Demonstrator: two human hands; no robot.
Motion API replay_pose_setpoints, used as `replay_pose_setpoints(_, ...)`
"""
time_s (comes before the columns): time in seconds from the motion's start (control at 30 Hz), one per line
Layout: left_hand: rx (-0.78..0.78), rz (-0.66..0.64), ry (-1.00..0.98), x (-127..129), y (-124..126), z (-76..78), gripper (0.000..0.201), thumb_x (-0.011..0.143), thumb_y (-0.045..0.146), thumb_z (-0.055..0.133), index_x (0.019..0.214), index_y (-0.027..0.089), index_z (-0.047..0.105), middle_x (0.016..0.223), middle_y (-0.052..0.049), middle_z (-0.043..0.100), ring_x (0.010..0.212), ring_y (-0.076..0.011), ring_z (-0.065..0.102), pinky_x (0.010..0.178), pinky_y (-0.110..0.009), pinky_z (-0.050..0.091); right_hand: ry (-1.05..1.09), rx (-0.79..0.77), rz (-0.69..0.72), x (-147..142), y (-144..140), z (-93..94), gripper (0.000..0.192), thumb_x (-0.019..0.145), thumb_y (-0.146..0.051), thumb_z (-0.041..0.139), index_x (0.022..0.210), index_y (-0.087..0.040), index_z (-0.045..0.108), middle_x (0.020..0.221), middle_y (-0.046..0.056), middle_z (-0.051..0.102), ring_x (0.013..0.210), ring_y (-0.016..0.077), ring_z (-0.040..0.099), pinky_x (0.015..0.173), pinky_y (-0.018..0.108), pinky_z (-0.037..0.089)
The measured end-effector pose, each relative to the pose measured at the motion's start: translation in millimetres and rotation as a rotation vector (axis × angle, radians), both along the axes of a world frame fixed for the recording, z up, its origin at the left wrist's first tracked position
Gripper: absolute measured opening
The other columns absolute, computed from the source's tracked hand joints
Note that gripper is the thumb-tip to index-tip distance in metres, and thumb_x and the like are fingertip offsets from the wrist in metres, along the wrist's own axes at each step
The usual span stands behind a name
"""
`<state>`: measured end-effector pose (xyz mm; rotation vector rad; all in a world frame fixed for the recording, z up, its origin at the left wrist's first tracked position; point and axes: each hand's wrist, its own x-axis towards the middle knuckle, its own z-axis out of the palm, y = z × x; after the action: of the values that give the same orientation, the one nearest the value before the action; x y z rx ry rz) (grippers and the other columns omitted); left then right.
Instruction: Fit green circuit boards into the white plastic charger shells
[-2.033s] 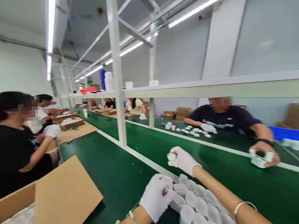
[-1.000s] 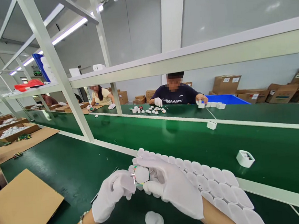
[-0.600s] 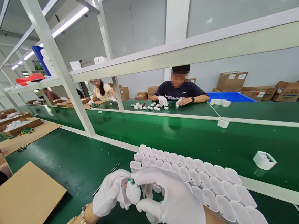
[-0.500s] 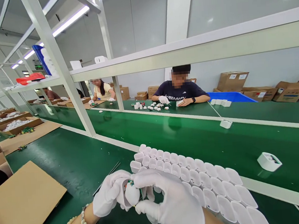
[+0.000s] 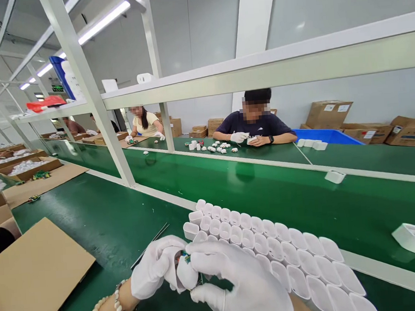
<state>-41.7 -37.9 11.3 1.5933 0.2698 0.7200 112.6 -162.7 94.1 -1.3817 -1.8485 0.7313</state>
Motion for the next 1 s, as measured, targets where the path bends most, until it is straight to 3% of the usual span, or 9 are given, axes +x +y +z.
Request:
replay_pose_setpoints(0.17,-0.028,-0.051,0.034,-1.6,-1.3,-1.6,0.068,0.073,0.073,0.059,0.094,0.01,0.069,0.079,-0.008,0.061,0.057,-0.0107,0.051,0.048,-0.02,0.043,-0.036,-0.033,0.027,-1.8,0.1,0.2,0.019,0.078,-0.008,0.056,0.066,-0.022,0.049,0.078,-0.006,0.062,0.073,0.012,0.058,0.083,0.022,0.048)
replay_pose_setpoints(0.33,-0.059,-0.104,0.023,-0.8,-0.7,-3.9,0.066,0.074,0.072,0.06,0.092,0.009,0.069,0.076,-0.007,0.06,0.049,-0.0073,0.05,0.043,-0.017,0.04,-0.062,-0.045,0.019,-0.7,0.8,-3.5,0.017,0.079,-0.01,0.055,0.068,-0.022,0.05,0.087,-0.006,0.066,0.087,0.0134,0.061,0.084,0.021,0.047)
replay_pose_setpoints(0.53,-0.109,-0.155,-0.019,2.0,1.1,-6.4,0.062,0.076,0.071,0.059,0.093,0.011,0.066,0.075,-0.005,0.06,0.049,-0.0071,0.051,0.041,-0.016,0.039,-0.069,0.031,-0.006,-1.9,2.2,-8.7,0.016,0.078,-0.01,0.048,0.071,-0.023,0.055,0.088,-0.005,0.068,0.084,0.0144,0.062,0.08,0.024,0.049)
replay_pose_setpoints(0.67,-0.069,-0.247,0.035,5.6,1.9,-6.2,0.065,0.064,0.059,0.078,0.108,0.016,0.056,0.087,-0.004,0.062,0.069,-0.0137,0.06,0.061,-0.024,0.052,-0.195,0.088,-0.006,2.2,7.7,-19.9,0.019,0.078,-0.011,0.049,0.076,-0.024,0.062,0.091,-0.001,0.069,0.087,0.0187,0.061,0.078,0.03,0.048)
replay_pose_setpoints(0.73,0.057,-0.186,0.066,10.5,0.2,-4.2,0.077,0.047,0.039,0.091,0.11,0.019,0.052,0.102,-0.007,0.061,0.089,-0.0207,0.061,0.081,-0.034,0.053,-0.272,0.079,-0.062,3.5,10.4,-24.6,0.016,0.076,-0.011,0.054,0.076,-0.024,0.064,0.088,0.0,0.068,0.085,0.0201,0.06,0.076,0.032,0.047)
replay_pose_setpoints(0.8,0.19,-0.082,0.098,16.7,-3.4,-0.5,0.062,0.051,0.026,0.086,0.104,0.018,0.054,0.105,-0.009,0.062,0.095,-0.0243,0.06,0.09,-0.039,0.05,-0.296,0.006,-0.166,2.1,12.6,-27.3,0.011,0.073,-0.014,0.064,0.079,-0.024,0.066,0.091,0.001,0.067,0.089,0.0223,0.06,0.079,0.035,0.047)
replay_pose_setpoints(0.9,0.332,0.01,0.166,23.0,-9.9,5.9,0.034,0.064,0.019,0.071,0.095,0.017,0.058,0.103,-0.009,0.064,0.091,-0.0239,0.06,0.093,-0.041,0.048,-0.232,-0.111,-0.279,-3.4,15.4,-30.1,0.046,0.059,-0.025,0.084,0.102,-0.025,0.068,0.116,0.007,0.061,0.109,0.032,0.053,0.091,0.045,0.045)
replay_pose_setpoints(0.97,0.402,-0.015,0.187,22.9,-12.5,8.3,0.036,0.062,0.018,0.07,0.096,0.017,0.061,0.103,-0.009,0.064,0.092,-0.0247,0.06,0.094,-0.041,0.048,-0.115,-0.156,-0.254,-6.1,16.5,-33.3,0.064,0.049,-0.029,0.091,0.109,-0.027,0.068,0.123,0.008,0.055,0.115,0.0341,0.048,0.095,0.047,0.044)
replay_pose_setpoints(1.0,0.426,-0.03,0.192,21.6,-13.0,8.8,0.038,0.06,0.018,0.069,0.097,0.017,0.061,0.101,-0.008,0.064,0.091,-0.0248,0.06,0.092,-0.04,0.049,-0.049,-0.167,-0.216,-6.7,16.7,-35.4,0.061,0.049,-0.028,0.091,0.106,-0.028,0.069,0.122,0.006,0.055,0.115,0.0325,0.048,0.096,0.045,0.044)
